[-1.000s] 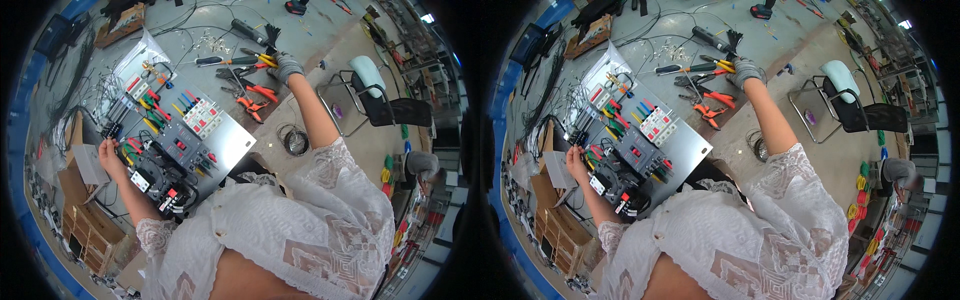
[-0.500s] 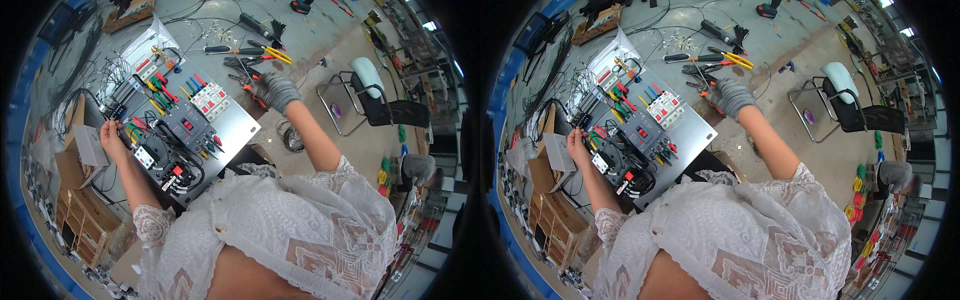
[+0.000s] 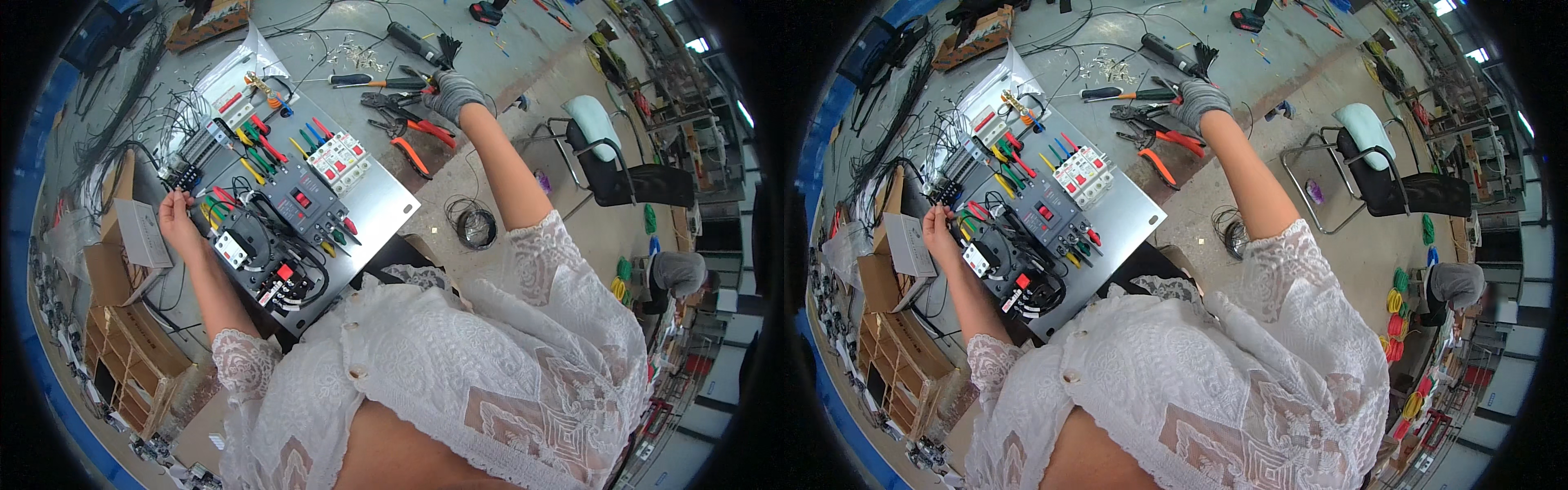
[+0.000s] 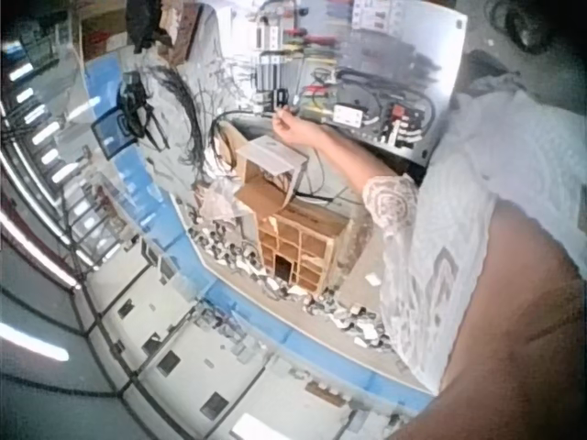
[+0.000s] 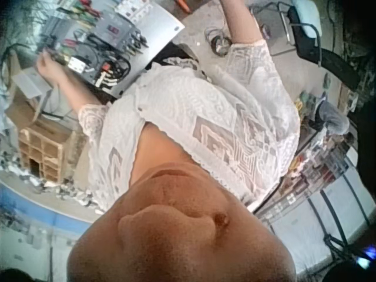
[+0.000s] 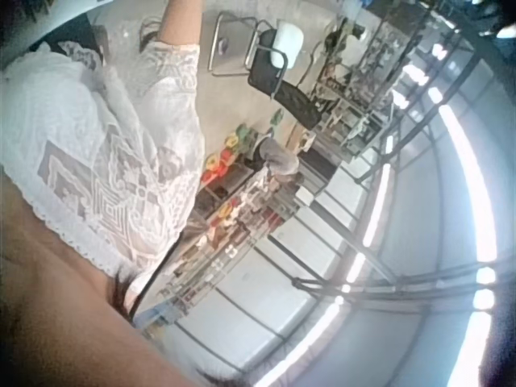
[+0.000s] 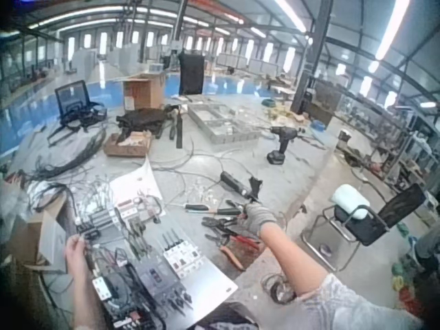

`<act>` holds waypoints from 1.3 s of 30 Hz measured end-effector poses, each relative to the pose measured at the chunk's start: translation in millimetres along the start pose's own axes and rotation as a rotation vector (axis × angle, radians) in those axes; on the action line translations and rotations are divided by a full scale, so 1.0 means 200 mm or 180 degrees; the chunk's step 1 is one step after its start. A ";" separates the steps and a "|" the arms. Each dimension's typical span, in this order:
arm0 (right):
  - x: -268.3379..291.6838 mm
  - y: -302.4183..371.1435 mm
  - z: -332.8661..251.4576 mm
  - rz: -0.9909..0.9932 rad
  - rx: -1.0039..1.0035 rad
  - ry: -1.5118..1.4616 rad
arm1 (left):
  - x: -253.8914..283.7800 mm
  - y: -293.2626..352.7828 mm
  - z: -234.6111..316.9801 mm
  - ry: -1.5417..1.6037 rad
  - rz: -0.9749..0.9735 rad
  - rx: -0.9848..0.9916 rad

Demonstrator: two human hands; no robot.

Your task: The person strips wire ends, inserts them into terminal blocks, and tightens screws on an electrical control panel. They repeatedly use wire strippers and a screwdriver to connect multiple wires to the panel's terminals.

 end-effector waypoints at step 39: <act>0.15 0.12 -1.95 -0.1296 0.1465 -0.1134 | 0.04 0.06 0.07 0.1020 0.0468 0.0356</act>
Point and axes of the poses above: each hand's wrist, its own y-axis away from the middle knuckle, its own x-axis out of the back of the hand, z = x × y, the point moved 7 cm from there along -y, towards the middle knuckle, and after that the axes turned 7 degrees about -y, right-handed, at the moved point
